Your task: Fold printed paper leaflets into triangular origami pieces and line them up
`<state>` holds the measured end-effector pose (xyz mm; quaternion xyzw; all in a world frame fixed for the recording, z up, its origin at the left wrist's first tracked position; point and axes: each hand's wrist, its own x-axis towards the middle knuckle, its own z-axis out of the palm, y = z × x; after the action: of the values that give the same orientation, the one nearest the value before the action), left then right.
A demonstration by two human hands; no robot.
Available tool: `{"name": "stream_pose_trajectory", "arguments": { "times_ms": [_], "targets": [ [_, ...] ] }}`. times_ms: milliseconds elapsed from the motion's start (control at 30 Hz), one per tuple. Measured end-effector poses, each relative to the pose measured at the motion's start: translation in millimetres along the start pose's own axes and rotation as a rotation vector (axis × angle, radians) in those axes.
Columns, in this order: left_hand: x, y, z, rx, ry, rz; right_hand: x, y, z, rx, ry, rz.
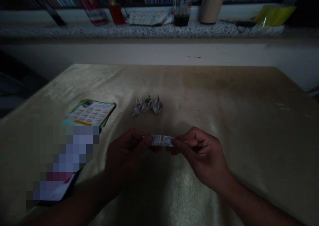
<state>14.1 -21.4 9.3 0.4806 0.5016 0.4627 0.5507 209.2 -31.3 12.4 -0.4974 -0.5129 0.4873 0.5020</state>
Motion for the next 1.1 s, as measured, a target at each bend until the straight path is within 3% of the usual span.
{"name": "stream_pose_trajectory", "arguments": {
  "times_ms": [267,567,667,800,967,1100],
  "targets": [
    [9,4,1.8,-0.091,-0.066,-0.142,3,-1,1,0.031,-0.037,0.022],
    [12,4,-6.7,-0.048,-0.208,-0.214,0,6,-2,0.078,-0.158,0.155],
    [14,2,-8.1,-0.08,-0.224,-0.221,3,5,-3,0.065,-0.194,0.137],
    [15,1,-8.4,-0.086,-0.225,-0.222,5,2,-4,-0.098,-0.289,-0.019],
    [15,-1,-9.1,-0.114,-0.166,-0.306,3,7,-8,-0.446,-0.318,-0.421],
    [15,-4,-8.8,-0.172,-0.165,-0.356,6,11,-10,-0.56,-0.281,-0.718]
  ]
}}
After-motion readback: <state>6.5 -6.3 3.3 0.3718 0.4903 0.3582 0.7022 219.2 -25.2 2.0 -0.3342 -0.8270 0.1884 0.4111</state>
